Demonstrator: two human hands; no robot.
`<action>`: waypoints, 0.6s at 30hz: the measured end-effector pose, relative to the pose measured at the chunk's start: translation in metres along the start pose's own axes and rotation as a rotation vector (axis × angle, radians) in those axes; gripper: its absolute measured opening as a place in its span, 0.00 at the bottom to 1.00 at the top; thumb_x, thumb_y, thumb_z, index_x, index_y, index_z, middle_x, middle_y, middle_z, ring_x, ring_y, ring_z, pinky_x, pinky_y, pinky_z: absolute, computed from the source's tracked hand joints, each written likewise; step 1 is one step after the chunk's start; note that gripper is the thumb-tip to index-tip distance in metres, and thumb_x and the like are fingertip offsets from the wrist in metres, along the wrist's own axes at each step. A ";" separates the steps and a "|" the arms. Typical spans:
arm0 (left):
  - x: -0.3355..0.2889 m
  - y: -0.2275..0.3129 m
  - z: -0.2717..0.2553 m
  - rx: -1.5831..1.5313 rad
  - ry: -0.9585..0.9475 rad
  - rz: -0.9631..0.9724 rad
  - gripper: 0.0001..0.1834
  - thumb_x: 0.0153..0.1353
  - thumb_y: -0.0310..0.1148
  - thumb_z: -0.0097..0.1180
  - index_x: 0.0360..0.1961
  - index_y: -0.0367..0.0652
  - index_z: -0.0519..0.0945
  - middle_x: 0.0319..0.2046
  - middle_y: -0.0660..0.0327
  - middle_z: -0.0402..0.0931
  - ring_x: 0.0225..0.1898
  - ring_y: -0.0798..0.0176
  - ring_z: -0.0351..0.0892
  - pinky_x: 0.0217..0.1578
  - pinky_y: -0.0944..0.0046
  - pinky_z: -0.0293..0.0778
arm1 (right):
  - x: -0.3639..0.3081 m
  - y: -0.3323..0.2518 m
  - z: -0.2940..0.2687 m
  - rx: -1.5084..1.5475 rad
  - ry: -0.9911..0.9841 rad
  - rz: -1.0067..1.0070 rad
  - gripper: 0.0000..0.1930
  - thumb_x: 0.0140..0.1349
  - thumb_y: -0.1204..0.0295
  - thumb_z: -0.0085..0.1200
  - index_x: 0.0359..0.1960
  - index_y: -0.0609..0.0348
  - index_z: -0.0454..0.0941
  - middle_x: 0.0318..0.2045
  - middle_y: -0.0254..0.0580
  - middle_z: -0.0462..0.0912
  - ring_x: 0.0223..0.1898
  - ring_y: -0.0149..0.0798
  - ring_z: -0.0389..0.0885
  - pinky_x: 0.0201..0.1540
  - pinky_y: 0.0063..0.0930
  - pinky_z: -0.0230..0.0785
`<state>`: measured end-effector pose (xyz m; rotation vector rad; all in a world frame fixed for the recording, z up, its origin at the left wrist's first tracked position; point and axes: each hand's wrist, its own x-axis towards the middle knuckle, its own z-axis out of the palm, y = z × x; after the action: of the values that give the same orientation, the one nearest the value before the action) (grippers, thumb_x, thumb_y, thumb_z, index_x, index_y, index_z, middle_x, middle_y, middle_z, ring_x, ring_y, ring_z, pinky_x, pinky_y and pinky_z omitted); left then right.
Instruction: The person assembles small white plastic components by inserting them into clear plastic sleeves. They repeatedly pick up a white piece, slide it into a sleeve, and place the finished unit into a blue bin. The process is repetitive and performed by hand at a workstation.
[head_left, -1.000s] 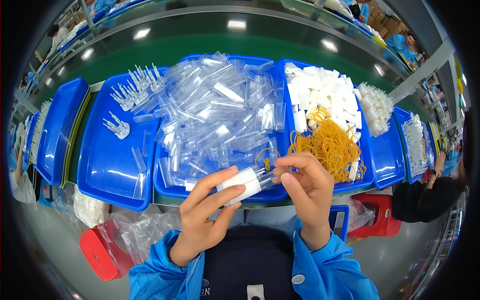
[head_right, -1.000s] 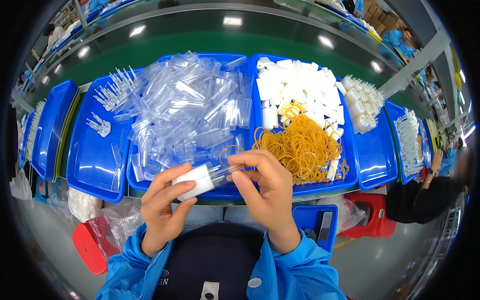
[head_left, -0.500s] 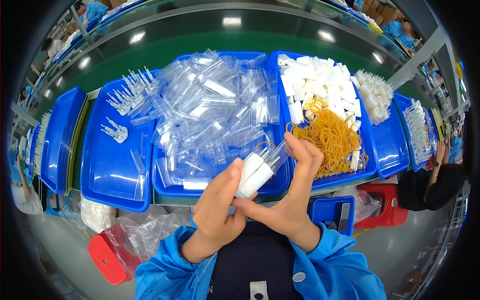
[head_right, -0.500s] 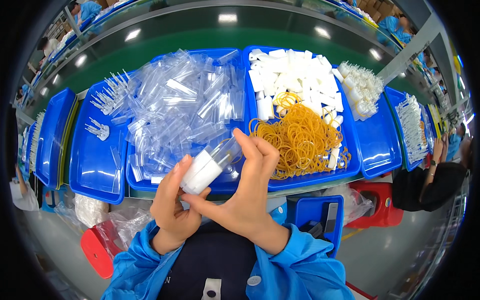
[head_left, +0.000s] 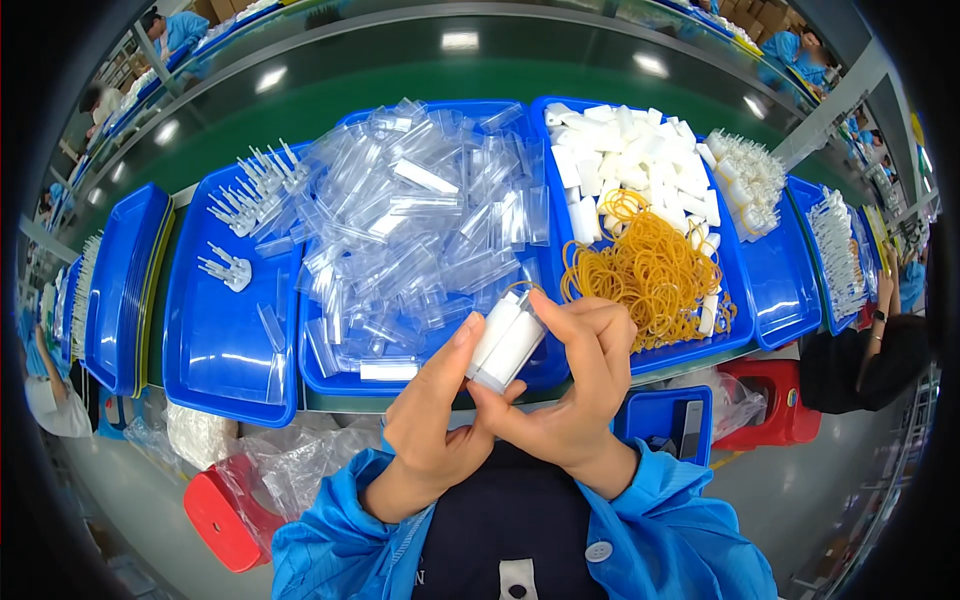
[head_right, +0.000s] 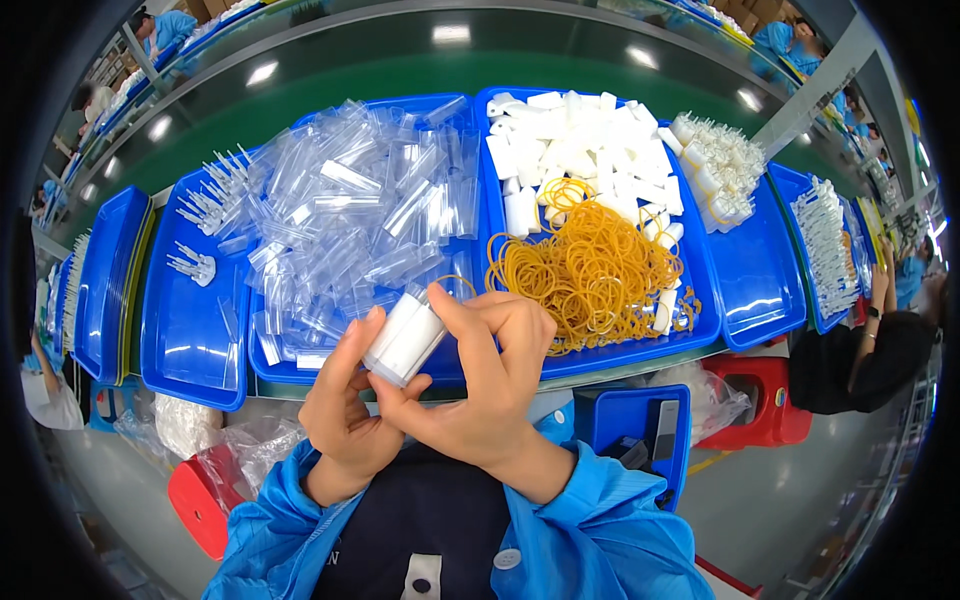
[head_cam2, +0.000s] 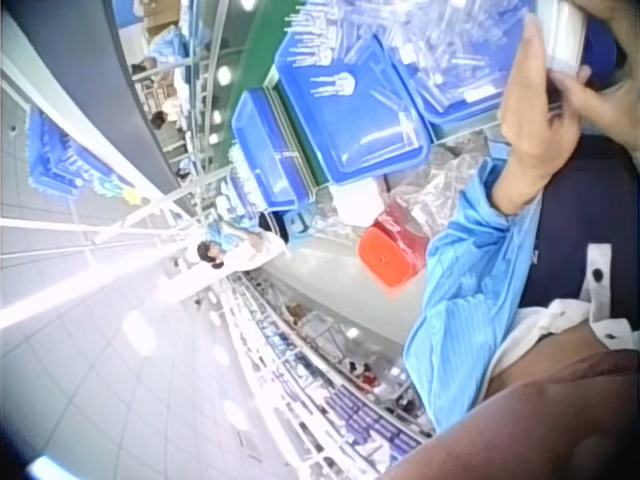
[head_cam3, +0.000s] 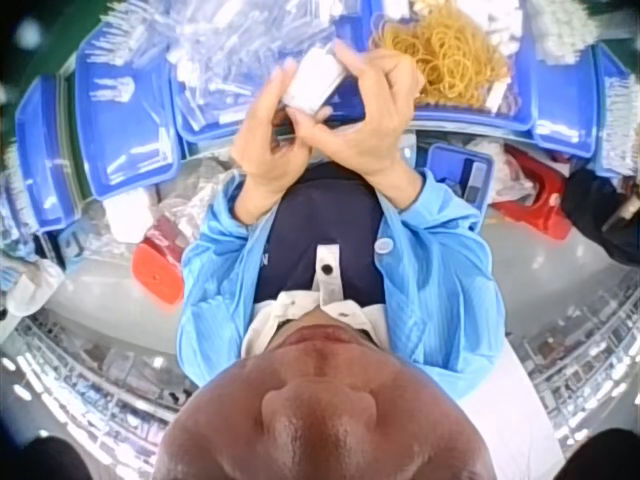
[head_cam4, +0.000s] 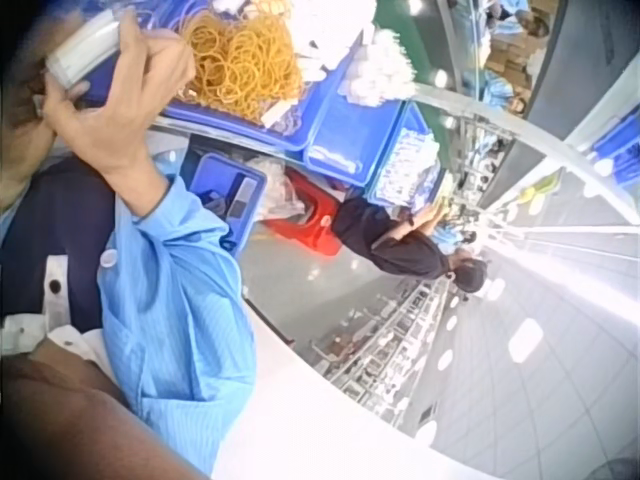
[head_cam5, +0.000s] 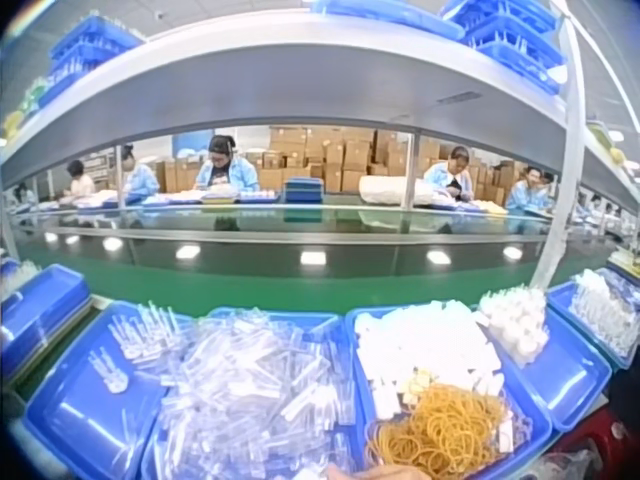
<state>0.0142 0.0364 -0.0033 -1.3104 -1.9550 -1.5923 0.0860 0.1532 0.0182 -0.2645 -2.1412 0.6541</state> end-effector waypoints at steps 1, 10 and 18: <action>-0.001 -0.001 0.000 0.008 -0.001 0.002 0.36 0.50 0.20 0.68 0.59 0.25 0.65 0.52 0.38 0.73 0.50 0.48 0.79 0.45 0.58 0.82 | 0.000 0.001 0.001 0.001 0.005 -0.008 0.38 0.35 0.65 0.73 0.53 0.65 0.74 0.39 0.45 0.71 0.40 0.43 0.71 0.44 0.34 0.65; -0.001 -0.012 -0.013 -0.217 0.148 -0.209 0.36 0.46 0.18 0.69 0.58 0.29 0.68 0.52 0.44 0.71 0.52 0.51 0.77 0.42 0.63 0.83 | 0.017 0.021 -0.014 -0.162 -0.181 0.018 0.13 0.41 0.76 0.64 0.33 0.57 0.79 0.37 0.41 0.72 0.41 0.46 0.69 0.44 0.39 0.57; -0.003 -0.014 -0.018 0.029 0.201 -0.069 0.36 0.43 0.18 0.70 0.57 0.33 0.70 0.49 0.47 0.75 0.50 0.54 0.78 0.39 0.67 0.81 | 0.031 0.022 -0.008 -0.297 -0.373 -0.099 0.11 0.38 0.77 0.65 0.26 0.54 0.78 0.35 0.37 0.73 0.43 0.42 0.70 0.47 0.38 0.54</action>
<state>-0.0004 0.0190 -0.0081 -1.0379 -1.9105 -1.6512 0.0726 0.1876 0.0314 -0.2058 -2.5945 0.3441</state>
